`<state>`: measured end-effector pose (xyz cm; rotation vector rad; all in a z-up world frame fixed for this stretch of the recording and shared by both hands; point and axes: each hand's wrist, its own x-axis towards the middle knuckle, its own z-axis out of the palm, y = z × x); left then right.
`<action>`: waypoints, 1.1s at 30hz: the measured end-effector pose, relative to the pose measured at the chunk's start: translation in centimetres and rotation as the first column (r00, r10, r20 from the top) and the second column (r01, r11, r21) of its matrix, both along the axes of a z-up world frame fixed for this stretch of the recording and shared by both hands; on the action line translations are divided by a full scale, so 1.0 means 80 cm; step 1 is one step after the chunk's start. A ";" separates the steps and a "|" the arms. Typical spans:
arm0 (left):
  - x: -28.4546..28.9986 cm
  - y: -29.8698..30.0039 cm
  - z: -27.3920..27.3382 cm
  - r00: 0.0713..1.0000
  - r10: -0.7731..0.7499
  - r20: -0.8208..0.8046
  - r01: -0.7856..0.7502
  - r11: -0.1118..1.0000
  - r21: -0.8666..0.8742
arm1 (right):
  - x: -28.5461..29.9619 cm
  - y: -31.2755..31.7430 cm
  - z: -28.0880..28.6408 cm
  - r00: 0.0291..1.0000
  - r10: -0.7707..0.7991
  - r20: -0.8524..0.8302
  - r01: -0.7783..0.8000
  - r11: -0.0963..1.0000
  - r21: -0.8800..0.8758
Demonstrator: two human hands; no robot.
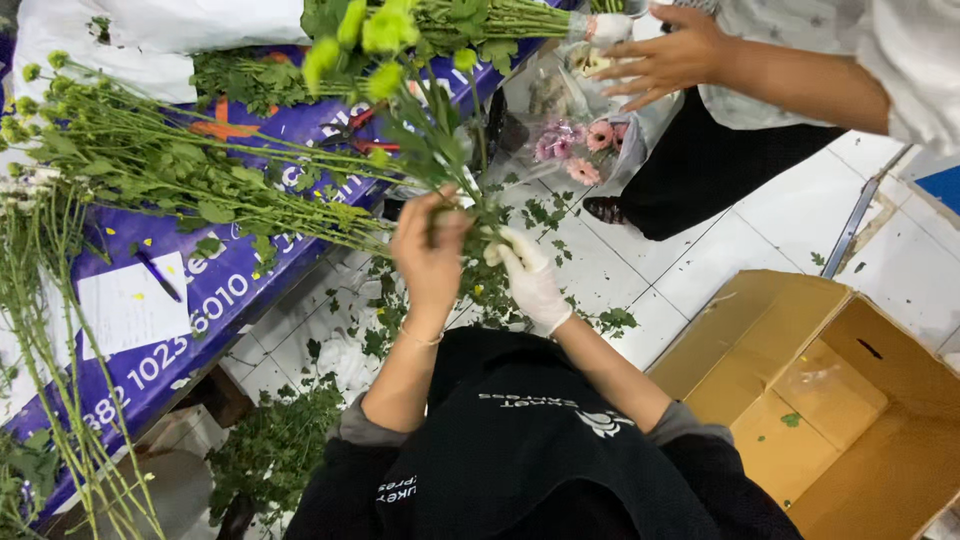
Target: The person strips leaves from the lower stems of flowers by hand while wearing gloves.
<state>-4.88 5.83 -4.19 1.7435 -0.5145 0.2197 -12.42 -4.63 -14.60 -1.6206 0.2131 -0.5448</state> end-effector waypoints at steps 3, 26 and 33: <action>0.014 0.011 -0.016 0.999 0.042 -0.027 -0.049 0.931 -0.362 | -0.008 -0.010 -0.003 0.988 -0.130 -0.088 0.121 0.988 -0.099; 0.011 -0.039 -0.056 0.943 -0.297 -0.147 0.287 0.954 -0.085 | -0.034 -0.066 0.093 0.955 -0.110 0.276 0.196 0.931 -0.309; 0.000 -0.045 -0.046 0.945 -0.250 -0.213 0.222 0.964 -0.145 | -0.007 -0.067 0.043 0.908 -0.188 0.375 0.236 0.968 -0.085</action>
